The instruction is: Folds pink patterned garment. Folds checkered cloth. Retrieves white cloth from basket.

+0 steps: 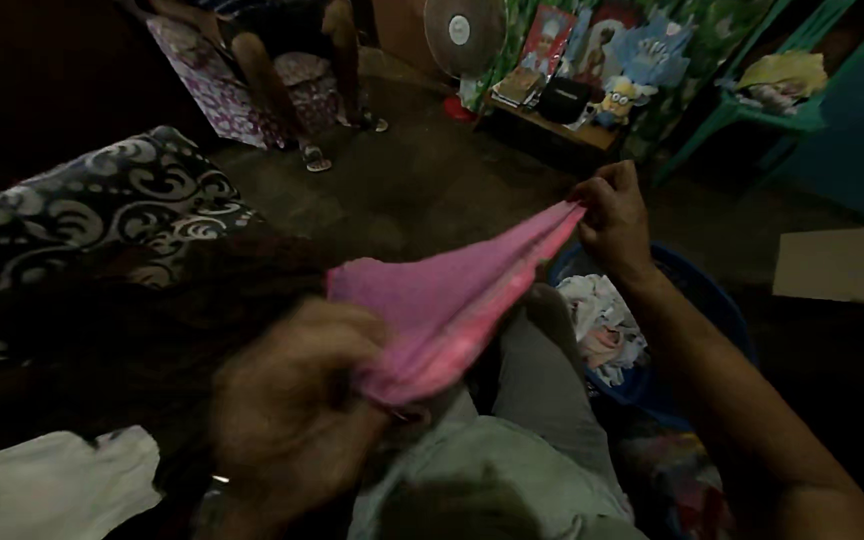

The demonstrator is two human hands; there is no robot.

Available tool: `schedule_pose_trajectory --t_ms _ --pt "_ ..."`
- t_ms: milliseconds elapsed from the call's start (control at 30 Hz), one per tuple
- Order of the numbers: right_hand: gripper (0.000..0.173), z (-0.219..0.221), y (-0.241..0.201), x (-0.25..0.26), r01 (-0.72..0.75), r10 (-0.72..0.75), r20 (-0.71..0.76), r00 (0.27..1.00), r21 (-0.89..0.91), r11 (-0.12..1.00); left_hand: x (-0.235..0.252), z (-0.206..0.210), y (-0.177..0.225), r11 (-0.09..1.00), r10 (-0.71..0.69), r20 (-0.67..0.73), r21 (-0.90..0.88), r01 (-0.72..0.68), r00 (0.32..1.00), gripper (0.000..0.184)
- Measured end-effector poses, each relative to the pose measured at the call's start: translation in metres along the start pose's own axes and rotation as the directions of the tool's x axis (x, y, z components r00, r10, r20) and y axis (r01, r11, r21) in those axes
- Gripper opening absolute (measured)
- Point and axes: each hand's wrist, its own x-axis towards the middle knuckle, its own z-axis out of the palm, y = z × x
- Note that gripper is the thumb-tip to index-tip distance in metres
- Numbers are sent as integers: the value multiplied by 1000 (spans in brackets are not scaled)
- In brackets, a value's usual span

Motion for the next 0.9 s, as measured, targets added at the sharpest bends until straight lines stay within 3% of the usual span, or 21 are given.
schedule_pose_trajectory --t_ms 67,133,233,300,333,400,467,533,600,633,767,833,900 --pt "18 8 16 -20 -64 64 78 995 2 998 -26 47 13 990 78 209 -133 -51 975 19" --pt "19 14 33 -42 -191 194 243 951 -35 981 -54 96 13 970 107 421 -244 -1 901 15" --pt "26 22 61 -80 -384 430 480 764 -196 902 -89 133 -13 954 68 783 -232 188 618 37" --pt "34 19 63 -105 -470 545 549 634 -287 835 -99 125 -35 948 -60 856 -112 297 514 33" --pt "35 15 57 -118 -484 553 562 615 -286 827 -100 114 -45 949 -154 859 -9 315 489 28" --pt "33 3 37 -152 -431 433 578 692 -151 890 -111 86 -67 930 -345 799 220 295 492 24" --pt "42 -8 12 -189 -329 222 596 772 75 941 -129 57 -86 848 -530 691 444 290 492 35" --pt "49 -21 -9 -218 -262 55 700 712 192 946 -154 37 -102 778 -619 581 546 311 529 51" --pt "47 -30 -21 -239 -236 12 801 598 162 958 -175 29 -114 778 -606 517 545 314 604 56" --pt "45 -33 -24 -247 -214 24 811 584 126 969 -183 29 -118 803 -565 505 520 293 652 55" --pt "35 -35 -29 -261 -118 33 724 689 67 991 -193 38 -134 857 -425 467 483 179 776 42" --pt "23 -34 -27 -260 -97 20 692 721 72 993 -194 36 -136 872 -400 472 459 168 786 36" --pt "20 -38 -22 -254 -162 50 706 706 92 983 -192 27 -135 885 -416 479 409 222 773 27"
